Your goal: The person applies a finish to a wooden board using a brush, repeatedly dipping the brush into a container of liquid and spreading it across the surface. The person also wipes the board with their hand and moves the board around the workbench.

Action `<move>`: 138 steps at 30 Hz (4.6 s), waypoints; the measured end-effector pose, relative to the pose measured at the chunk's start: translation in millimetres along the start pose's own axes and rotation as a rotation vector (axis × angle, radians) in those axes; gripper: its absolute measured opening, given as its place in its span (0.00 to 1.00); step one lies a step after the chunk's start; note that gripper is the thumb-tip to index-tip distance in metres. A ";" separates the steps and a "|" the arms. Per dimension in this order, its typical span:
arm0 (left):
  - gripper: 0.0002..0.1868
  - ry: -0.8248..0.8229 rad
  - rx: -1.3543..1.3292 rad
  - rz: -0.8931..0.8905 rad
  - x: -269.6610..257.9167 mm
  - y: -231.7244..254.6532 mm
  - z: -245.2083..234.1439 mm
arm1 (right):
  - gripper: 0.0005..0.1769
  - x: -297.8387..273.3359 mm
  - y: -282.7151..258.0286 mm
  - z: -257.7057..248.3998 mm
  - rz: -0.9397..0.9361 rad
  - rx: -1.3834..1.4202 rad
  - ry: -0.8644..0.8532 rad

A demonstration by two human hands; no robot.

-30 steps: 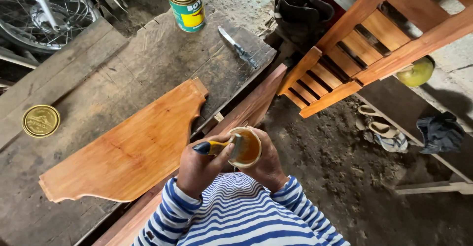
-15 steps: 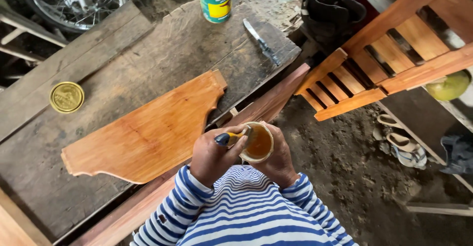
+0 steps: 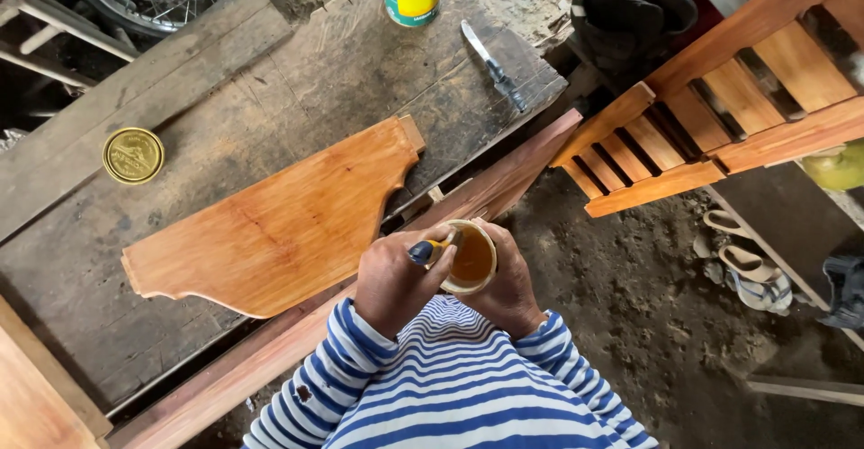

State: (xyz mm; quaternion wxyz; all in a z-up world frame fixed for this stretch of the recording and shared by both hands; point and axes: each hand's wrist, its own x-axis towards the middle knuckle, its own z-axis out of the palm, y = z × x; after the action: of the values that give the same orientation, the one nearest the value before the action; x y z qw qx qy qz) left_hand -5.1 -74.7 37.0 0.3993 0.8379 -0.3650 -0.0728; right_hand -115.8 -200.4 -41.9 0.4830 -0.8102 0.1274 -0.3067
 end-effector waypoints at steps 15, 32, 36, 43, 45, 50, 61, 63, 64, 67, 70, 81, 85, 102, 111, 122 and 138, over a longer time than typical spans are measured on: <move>0.09 -0.043 0.046 0.082 -6.8 0.3 17.7 | 0.52 -12.0 13.4 -9.2 0.037 -0.001 -0.004; 0.13 -0.086 -0.145 0.213 0.9 45.4 -51.4 | 0.51 8.2 5.7 -28.3 -0.097 0.023 -0.071; 0.17 -0.106 -0.172 0.280 2.2 49.3 -68.4 | 0.47 22.5 -6.5 -31.3 -0.155 -0.002 -0.099; 0.19 -0.045 -0.112 0.262 -1.3 53.0 -88.5 | 0.49 48.0 -26.8 -25.0 -0.156 0.175 -0.166; 0.16 -0.069 -0.092 0.271 -3.5 52.2 -94.5 | 0.49 49.9 -24.0 -22.3 -0.190 0.113 -0.175; 0.19 0.007 -0.021 0.254 -13.4 49.7 -101.9 | 0.49 62.3 -30.9 -12.6 -0.229 0.131 -0.250; 0.16 0.139 0.125 0.145 -46.2 39.5 -124.6 | 0.48 74.3 -50.4 31.2 -0.238 0.246 -0.417; 0.18 0.157 0.152 0.140 -52.3 39.1 -134.8 | 0.47 72.9 -55.4 41.1 -0.230 0.244 -0.407; 0.18 0.172 0.159 0.127 -57.0 37.7 -139.7 | 0.47 75.4 -58.2 43.9 -0.239 0.253 -0.424; 0.16 0.159 0.208 0.109 -71.1 35.1 -155.4 | 0.52 79.4 -67.0 56.2 -0.294 0.307 -0.533; 0.18 0.140 0.279 0.069 -82.6 35.6 -171.3 | 0.51 77.5 -73.8 74.8 -0.360 0.303 -0.566; 0.14 0.299 0.409 -0.036 -144.8 28.3 -209.5 | 0.47 53.6 -126.0 137.0 -0.458 0.379 -0.719; 0.14 0.309 0.373 -0.083 -167.7 22.6 -217.8 | 0.47 42.2 -138.0 152.8 -0.494 0.396 -0.775; 0.16 0.304 0.355 -0.150 -218.1 -12.4 -241.6 | 0.35 0.9 -169.6 200.3 -0.557 0.313 -0.790; 0.15 0.352 0.265 -0.116 -213.8 -21.7 -248.2 | 0.38 6.4 -174.6 201.5 -0.647 0.237 -0.788; 0.16 0.363 0.174 -0.079 -215.7 -25.6 -242.9 | 0.42 0.4 -167.4 194.2 -0.534 0.282 -0.771; 0.15 0.399 0.037 -0.056 -209.3 -25.1 -229.8 | 0.41 -3.9 -173.7 183.3 -0.578 0.222 -0.679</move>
State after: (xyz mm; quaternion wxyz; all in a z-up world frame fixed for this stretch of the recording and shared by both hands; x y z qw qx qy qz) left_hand -47.5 217.5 137.5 0.4461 0.8526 -0.2565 0.0905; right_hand -20.8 17.7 42.9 0.4761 -0.8104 -0.3028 -0.1577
